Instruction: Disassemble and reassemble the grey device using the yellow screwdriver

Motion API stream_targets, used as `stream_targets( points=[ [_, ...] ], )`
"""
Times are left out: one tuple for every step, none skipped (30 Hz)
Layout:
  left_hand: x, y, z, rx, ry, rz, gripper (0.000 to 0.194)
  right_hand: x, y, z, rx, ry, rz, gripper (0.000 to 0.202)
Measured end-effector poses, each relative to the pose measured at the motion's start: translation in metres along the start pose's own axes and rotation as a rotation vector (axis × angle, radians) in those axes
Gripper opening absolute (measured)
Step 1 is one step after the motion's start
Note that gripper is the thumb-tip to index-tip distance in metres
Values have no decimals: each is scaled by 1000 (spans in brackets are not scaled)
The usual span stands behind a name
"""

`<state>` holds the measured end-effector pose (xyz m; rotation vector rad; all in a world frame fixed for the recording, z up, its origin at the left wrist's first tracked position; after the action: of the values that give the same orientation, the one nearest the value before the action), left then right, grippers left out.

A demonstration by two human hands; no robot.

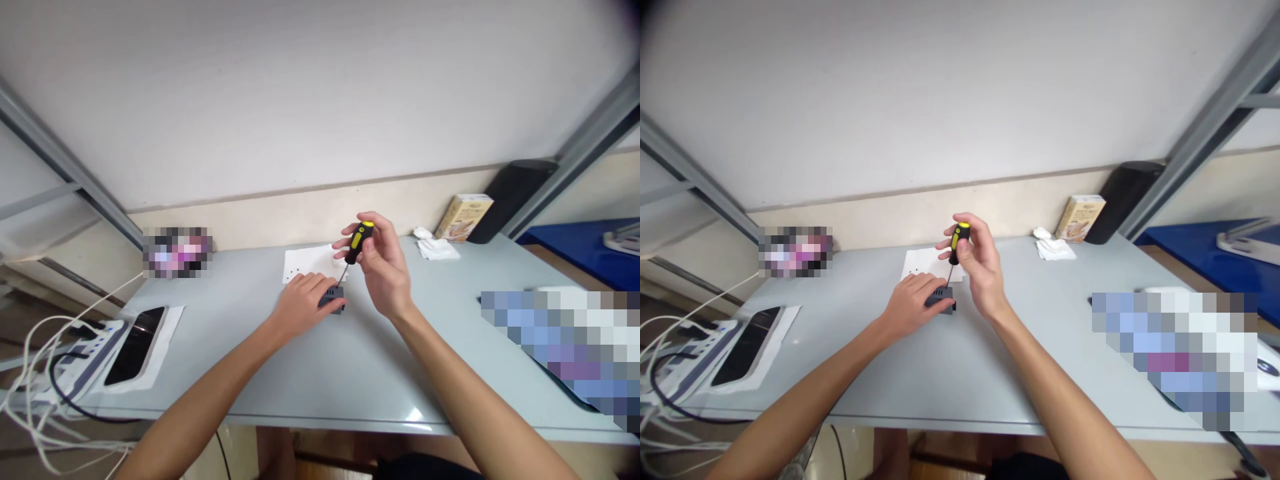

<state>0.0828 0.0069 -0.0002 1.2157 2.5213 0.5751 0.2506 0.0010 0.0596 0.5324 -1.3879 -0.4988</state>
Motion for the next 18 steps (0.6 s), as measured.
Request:
stream_targets(
  points=[
    [0, 0, 0, -3, -1, 0, 38, 1, 0, -1, -23, -62, -16, 32],
    [0, 0, 0, -5, -1, 0, 37, 3, -1, -2, -56, -130, -33, 31],
    [0, 0, 0, -6, 0, 0, 36, 4, -1, -3, -86, -190, -48, 31],
    [0, 0, -1, -7, 2, 2, 35, 5, -2, -4, -103, -228, -59, 30],
    [0, 0, -1, -8, 6, 1, 35, 6, -2, -5, -101, -238, -62, 28],
    [0, 0, 0, -8, 11, 1, 34, 6, -3, -4, -77, -224, -60, 28],
    [0, 0, 0, -6, 14, 0, 34, 6, -3, -3, -39, -192, -57, 29],
    [0, 0, 0, -6, 17, 0, 33, 5, -4, -2, -1, -156, -55, 30],
    [0, 0, 0, -7, 18, -1, 32, 5, -5, -1, 28, -124, -54, 31],
    [0, 0, 0, -6, 19, -1, 31, 5, -5, 0, 49, -101, -55, 31],
    [0, 0, 1, -7, 19, -2, 31, 5, -6, 1, 58, -90, -58, 30],
    [0, 0, 1, -6, 19, -5, 31, 5, -6, 2, 51, -92, -64, 29],
    [0, 0, 1, -6, 18, -9, 32, 4, -6, 2, 32, -107, -70, 28],
    [1, -1, 1, -4, 15, -12, 33, 3, -6, 2, 0, -133, -78, 28],
    [1, -1, 1, -1, 12, -14, 33, 3, -6, 1, -48, -167, -89, 29],
    [0, -1, 1, 3, 8, -15, 33, 2, -6, 0, -104, -203, -102, 30],
    [0, -1, 1, 3, 5, -14, 33, 2, -6, -1, -156, -229, -113, 31],
    [0, -1, 1, 3, 3, -12, 33, 2, -6, -2, -191, -235, -115, 31]
  ],
)
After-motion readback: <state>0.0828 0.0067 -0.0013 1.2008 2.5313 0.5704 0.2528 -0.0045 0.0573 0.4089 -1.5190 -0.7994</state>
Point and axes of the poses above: each hand's wrist, its own y-axis towards the middle knuckle, its own z-axis out of the palm, x = y × z, the point moved 3 cm from there along y, towards the middle knuckle, and after that the axes turned 6 degrees about x, right-handed, at the moved point
